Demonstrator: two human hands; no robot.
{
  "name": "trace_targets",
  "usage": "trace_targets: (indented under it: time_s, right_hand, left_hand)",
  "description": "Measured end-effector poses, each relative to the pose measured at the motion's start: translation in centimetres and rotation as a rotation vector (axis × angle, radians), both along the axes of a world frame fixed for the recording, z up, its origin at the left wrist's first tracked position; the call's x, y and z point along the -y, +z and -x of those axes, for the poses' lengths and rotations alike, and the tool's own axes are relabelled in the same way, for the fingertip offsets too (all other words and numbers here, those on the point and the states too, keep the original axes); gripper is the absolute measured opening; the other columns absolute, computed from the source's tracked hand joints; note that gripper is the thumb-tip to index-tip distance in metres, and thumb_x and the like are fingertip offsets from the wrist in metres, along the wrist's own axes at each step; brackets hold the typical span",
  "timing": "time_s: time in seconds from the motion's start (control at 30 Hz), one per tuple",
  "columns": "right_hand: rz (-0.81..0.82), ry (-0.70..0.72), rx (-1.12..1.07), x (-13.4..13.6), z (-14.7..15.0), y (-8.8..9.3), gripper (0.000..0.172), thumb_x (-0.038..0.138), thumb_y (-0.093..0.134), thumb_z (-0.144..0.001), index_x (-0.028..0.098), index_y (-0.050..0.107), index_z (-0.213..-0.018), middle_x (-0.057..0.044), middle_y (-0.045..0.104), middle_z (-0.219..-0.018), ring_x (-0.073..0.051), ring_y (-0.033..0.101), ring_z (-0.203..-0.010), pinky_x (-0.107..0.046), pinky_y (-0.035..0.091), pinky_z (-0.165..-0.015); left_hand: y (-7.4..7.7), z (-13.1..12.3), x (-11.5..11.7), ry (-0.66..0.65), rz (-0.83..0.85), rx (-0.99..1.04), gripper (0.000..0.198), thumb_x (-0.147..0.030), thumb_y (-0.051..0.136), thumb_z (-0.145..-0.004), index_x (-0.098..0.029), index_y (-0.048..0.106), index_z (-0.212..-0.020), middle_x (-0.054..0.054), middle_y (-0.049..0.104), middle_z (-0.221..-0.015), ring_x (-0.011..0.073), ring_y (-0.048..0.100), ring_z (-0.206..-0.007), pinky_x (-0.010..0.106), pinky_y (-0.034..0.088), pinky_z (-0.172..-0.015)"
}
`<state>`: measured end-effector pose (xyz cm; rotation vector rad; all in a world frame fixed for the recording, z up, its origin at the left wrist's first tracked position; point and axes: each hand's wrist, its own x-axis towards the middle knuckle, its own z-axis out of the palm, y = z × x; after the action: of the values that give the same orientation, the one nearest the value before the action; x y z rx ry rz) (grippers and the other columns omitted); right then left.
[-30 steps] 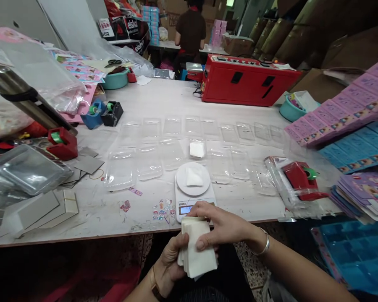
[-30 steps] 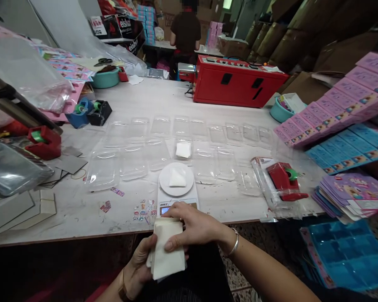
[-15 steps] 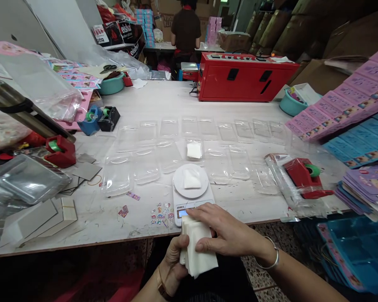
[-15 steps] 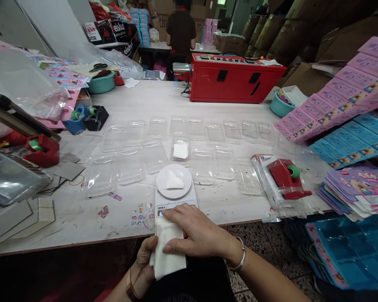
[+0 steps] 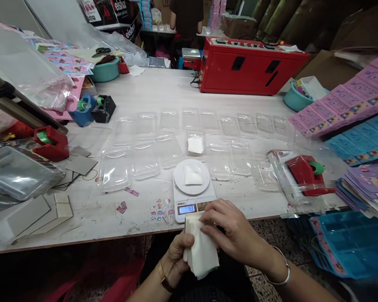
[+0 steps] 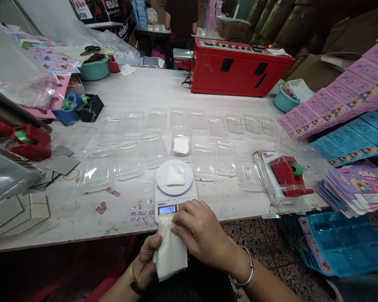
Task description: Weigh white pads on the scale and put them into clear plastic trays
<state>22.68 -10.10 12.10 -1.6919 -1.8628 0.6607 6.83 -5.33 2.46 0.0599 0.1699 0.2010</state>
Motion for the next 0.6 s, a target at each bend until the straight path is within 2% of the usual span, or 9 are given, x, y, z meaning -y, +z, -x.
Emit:
trace_targets:
  time_s: [0.17,0.3,0.47,0.6]
  right_hand:
    - [-0.093,-0.05,0.024,0.0,0.3,-0.6,0.014,0.023,0.052,-0.095,0.02,0.062,-0.086,-0.004,0.062,-0.084,-0.018,0.055,-0.083,-0.034,0.04,-0.073]
    - [-0.193,-0.064,0.125,0.8,0.4,-1.1,0.016,0.02,0.05,-0.095,0.021,0.064,-0.089,-0.005,0.064,-0.083,-0.019,0.055,-0.08,-0.034,0.039,-0.071]
    - [-0.239,-0.066,0.237,2.4,0.3,-2.0,0.017,0.013,0.048,-0.094,0.021,0.063,-0.098,-0.007,0.066,-0.091,-0.02,0.057,-0.083,-0.036,0.04,-0.074]
    - [-0.264,-0.055,0.248,2.8,0.6,-2.4,0.016,0.01,0.048,-0.092,0.019,0.06,-0.097,-0.007,0.065,-0.089,-0.02,0.057,-0.082,-0.036,0.04,-0.073]
  left_hand:
    - [0.4,-0.4,0.0,0.026,-0.004,-0.016,0.072,-0.027,0.083,-0.062,-0.007,0.057,-0.127,0.004,0.074,-0.07,0.0179,0.069,-0.066,0.021,0.05,-0.063]
    - [-0.2,-0.9,0.7,0.047,0.009,-0.04,0.076,-0.03,0.081,-0.061,-0.012,0.055,-0.13,0.007,0.076,-0.085,0.0214,0.071,-0.073,0.03,0.053,-0.078]
    - [-0.8,-1.4,2.1,0.05,0.037,-0.075,0.067,-0.033,0.08,-0.06,-0.009,0.062,-0.119,0.011,0.076,-0.087,0.0294,0.071,-0.085,0.036,0.052,-0.083]
    - [-1.0,-1.4,2.9,0.057,0.064,-0.084,0.054,-0.034,0.081,-0.06,-0.008,0.068,-0.106,0.01,0.076,-0.081,0.0275,0.071,-0.084,0.033,0.052,-0.081]
